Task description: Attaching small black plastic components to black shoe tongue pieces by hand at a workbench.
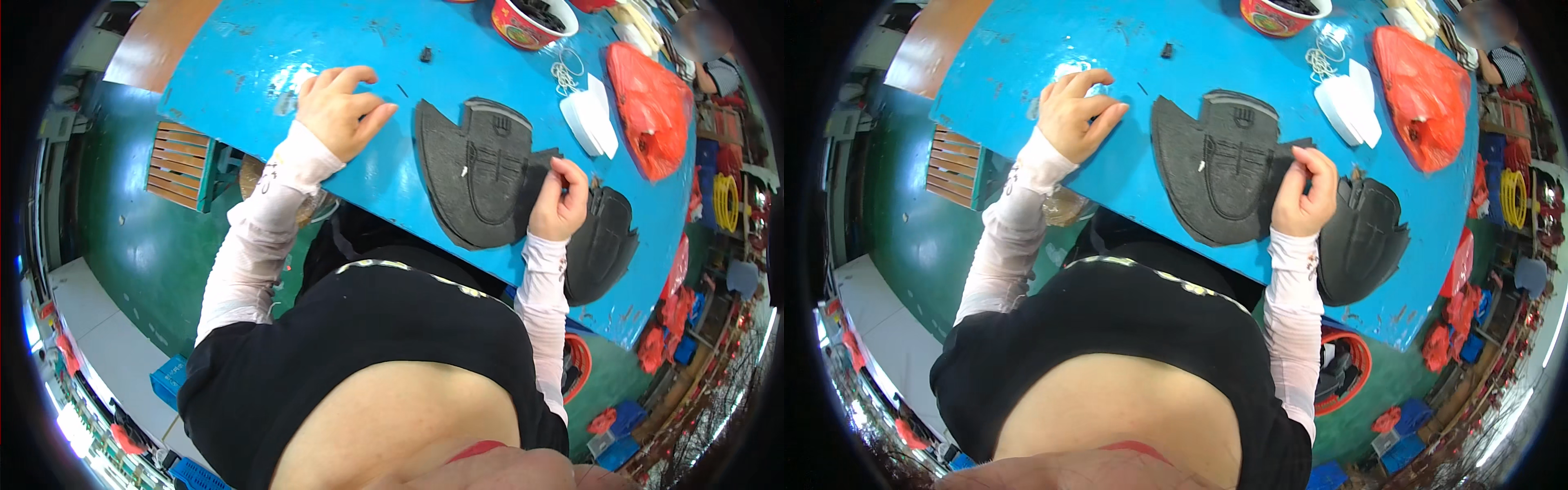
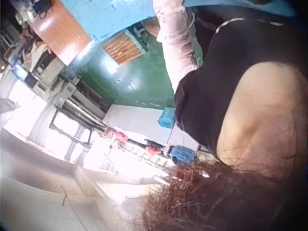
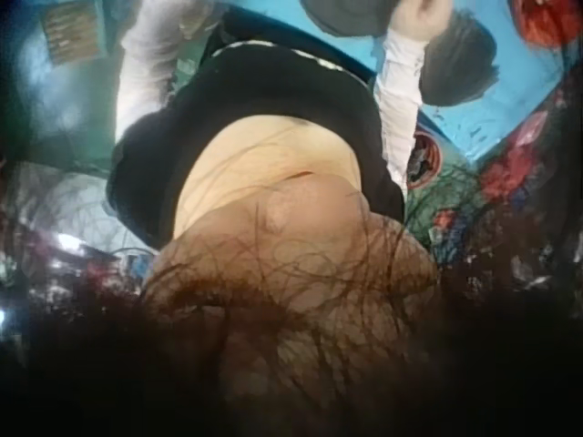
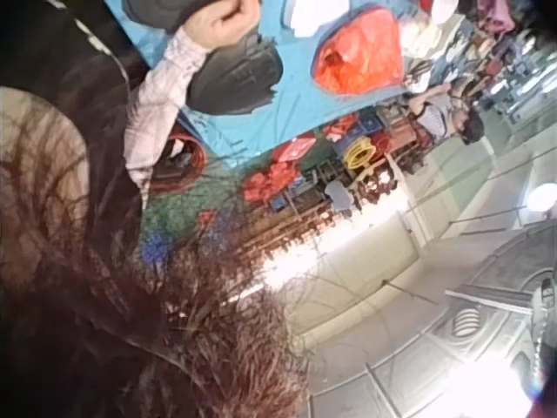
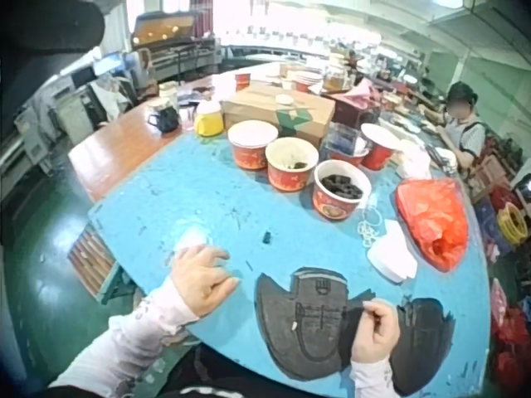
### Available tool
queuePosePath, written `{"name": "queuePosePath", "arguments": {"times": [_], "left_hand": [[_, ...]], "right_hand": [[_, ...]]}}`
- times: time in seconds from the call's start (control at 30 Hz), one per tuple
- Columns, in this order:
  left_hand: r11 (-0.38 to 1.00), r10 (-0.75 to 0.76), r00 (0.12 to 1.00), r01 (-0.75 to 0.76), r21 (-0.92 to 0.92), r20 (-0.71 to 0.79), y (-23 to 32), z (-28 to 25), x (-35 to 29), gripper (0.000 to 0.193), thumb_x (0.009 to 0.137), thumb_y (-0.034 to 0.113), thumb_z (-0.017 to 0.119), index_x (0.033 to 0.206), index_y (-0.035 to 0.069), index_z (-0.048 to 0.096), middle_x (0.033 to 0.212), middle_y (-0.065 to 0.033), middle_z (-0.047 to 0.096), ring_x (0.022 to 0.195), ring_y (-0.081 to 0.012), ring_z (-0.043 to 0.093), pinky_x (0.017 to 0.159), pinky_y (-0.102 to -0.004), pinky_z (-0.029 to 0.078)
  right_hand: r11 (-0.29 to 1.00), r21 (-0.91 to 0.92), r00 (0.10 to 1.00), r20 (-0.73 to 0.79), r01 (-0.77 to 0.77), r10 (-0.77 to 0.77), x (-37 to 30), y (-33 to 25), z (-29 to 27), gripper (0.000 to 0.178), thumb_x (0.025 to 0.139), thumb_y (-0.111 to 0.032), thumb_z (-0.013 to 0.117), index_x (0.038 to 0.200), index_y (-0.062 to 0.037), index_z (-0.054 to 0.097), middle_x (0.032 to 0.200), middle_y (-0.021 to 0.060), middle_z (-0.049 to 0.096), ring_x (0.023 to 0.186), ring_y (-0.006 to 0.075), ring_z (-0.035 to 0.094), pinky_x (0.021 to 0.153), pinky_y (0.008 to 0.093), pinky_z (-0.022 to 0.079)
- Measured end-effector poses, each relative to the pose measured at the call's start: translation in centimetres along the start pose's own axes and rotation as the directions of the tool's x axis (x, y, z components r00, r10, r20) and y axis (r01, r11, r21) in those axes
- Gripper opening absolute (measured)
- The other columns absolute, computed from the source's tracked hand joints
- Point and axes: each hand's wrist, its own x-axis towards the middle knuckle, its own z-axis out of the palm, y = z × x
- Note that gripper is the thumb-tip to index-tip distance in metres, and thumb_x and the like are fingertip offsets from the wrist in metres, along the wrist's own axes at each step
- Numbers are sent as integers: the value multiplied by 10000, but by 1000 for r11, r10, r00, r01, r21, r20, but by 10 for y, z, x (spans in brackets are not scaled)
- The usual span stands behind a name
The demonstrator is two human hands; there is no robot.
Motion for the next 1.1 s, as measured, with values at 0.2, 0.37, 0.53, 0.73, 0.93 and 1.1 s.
{"name": "queuePosePath", "arguments": {"times": [0.2,0.37,0.53,0.73,0.93,1.1], "left_hand": [[993,98,981,-108,50,170,-10,20,29,216,831,111,647,1047,127,632,1023,-44,610,983,-256,571,882,-396,422],[1000,-1,982,-4,23,190,-10,23,53,177,827,100,632,1004,114,627,1029,-70,612,982,-275,582,877,-403,438],[980,116,941,-160,118,317,-31,55,94,164,835,101,627,999,98,618,1012,-86,622,997,-293,591,874,-414,450],[472,-24,852,471,-745,524,2,28,98,183,894,118,640,1062,51,610,995,-51,652,866,-142,629,742,-271,507],[-377,25,867,470,-798,498,88,22,44,244,892,127,661,1093,-5,620,1006,-52,650,881,-108,614,766,-242,494],[-286,-112,846,474,-833,521,97,27,33,202,871,41,668,1064,-14,641,1005,-46,651,932,-102,593,836,-253,485]], "right_hand": [[1000,11,1000,28,-3,3,1,1,3,173,851,64,557,989,-3,637,958,104,636,823,163,600,741,266,481],[1000,-20,999,25,-20,21,1,1,3,187,866,54,543,1026,4,625,950,88,646,820,137,601,760,258,486],[996,-59,996,61,74,-70,3,0,3,174,869,41,550,1016,-8,630,912,65,655,779,121,593,731,250,481],[999,-36,1000,-13,15,-15,3,-4,1,244,817,57,573,1049,-12,604,987,126,623,782,205,597,749,304,497],[858,487,984,146,-163,104,9,-78,18,269,839,1,671,1085,-7,563,1022,89,618,872,151,599,794,278,492],[867,418,952,253,-269,173,3,-65,16,276,858,27,661,1103,0,536,989,64,605,892,116,585,815,253,480]]}}
